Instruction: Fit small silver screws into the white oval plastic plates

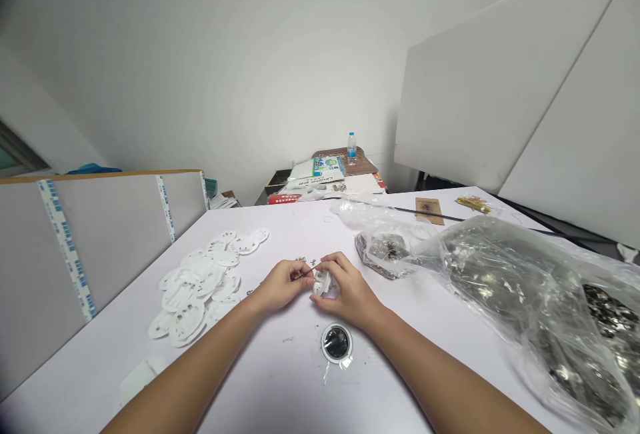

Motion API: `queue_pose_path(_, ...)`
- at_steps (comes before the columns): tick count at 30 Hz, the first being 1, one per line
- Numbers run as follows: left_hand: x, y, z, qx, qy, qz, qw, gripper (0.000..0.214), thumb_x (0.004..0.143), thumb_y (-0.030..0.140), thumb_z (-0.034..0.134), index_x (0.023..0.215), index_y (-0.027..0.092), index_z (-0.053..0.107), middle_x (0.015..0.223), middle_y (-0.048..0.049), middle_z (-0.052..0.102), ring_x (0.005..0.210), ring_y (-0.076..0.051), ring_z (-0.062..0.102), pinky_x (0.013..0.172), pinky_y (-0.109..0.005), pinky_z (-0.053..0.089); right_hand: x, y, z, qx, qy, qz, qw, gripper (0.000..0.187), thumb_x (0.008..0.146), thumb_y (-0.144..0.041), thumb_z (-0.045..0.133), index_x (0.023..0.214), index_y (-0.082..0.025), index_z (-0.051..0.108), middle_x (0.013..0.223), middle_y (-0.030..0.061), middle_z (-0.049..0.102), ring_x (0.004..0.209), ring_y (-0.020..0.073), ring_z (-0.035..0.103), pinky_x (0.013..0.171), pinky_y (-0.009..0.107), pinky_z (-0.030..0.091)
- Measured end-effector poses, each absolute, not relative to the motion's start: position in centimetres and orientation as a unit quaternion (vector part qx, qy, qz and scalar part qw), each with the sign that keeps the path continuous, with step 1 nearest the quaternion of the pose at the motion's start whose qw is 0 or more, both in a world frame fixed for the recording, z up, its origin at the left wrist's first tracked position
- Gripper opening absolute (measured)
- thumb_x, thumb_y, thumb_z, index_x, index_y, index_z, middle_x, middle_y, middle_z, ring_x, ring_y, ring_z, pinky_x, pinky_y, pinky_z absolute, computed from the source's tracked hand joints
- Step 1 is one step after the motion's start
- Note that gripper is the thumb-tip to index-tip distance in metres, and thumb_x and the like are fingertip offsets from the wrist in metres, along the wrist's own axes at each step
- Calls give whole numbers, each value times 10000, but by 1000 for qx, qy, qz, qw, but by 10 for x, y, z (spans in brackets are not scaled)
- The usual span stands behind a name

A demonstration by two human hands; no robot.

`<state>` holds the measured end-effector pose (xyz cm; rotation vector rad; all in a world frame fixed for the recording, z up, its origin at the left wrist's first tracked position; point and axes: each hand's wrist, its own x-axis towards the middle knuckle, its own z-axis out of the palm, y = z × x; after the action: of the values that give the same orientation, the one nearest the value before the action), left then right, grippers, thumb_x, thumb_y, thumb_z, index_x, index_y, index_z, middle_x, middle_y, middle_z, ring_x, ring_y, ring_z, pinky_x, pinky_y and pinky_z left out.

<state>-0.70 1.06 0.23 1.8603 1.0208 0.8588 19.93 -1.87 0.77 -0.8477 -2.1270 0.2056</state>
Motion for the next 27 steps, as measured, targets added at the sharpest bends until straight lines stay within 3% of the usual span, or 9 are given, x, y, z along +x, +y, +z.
queue_pose_path(6, -9, 8, 10, 756, 375, 339, 417, 207, 784, 359, 622, 788, 151, 626, 766, 4, 598, 704, -105, 468, 705, -236, 387, 199, -20, 9, -314, -851, 79, 414, 455, 747, -311, 761, 1143, -220, 554, 1152, 121, 534, 1069, 249, 568, 901, 408, 511)
queue_pose_path(10, -12, 9, 12, 715, 340, 349, 501, 284, 734, 391, 709, 810, 139, 605, 800, -10, 587, 728, -96, 494, 691, -217, 400, 200, -21, 12, -300, -851, 79, 424, 460, 735, -318, 773, 1134, -221, 565, 1151, 128, 546, 1075, 258, 572, 899, 419, 512)
queue_pose_path(12, -15, 11, 12, 678, 329, 331, 568, 346, 694, 405, 761, 836, 136, 596, 757, 3, 562, 669, -76, 484, 610, -195, 382, 200, -23, 13, -291, -852, 82, 428, 471, 725, -316, 781, 1134, -221, 568, 1151, 128, 548, 1070, 257, 575, 897, 417, 512)
queue_pose_path(17, -23, 15, 7, 607, 304, 245, 693, 451, 642, 447, 818, 827, 133, 552, 601, 42, 531, 418, -12, 323, 395, -183, 183, 198, -27, 19, -262, -851, 104, 443, 483, 711, -322, 791, 1135, -227, 580, 1131, 123, 566, 1066, 259, 578, 881, 415, 512)
queue_pose_path(21, -23, 19, -2, 568, 249, 239, 747, 452, 632, 416, 833, 763, 139, 501, 594, 3, 610, 352, -4, 332, 361, -171, 163, 195, -32, 23, -243, -842, 132, 463, 491, 689, -325, 813, 1117, -227, 594, 1129, 126, 572, 1076, 266, 578, 871, 405, 514)
queue_pose_path(27, -14, 19, -14, 547, 192, 264, 771, 465, 571, 419, 858, 707, 119, 529, 498, 22, 522, 387, -25, 394, 378, -165, 176, 188, -39, 26, -229, -837, 103, 486, 517, 683, -330, 816, 1142, -234, 596, 1131, 128, 579, 1047, 270, 598, 856, 416, 524)
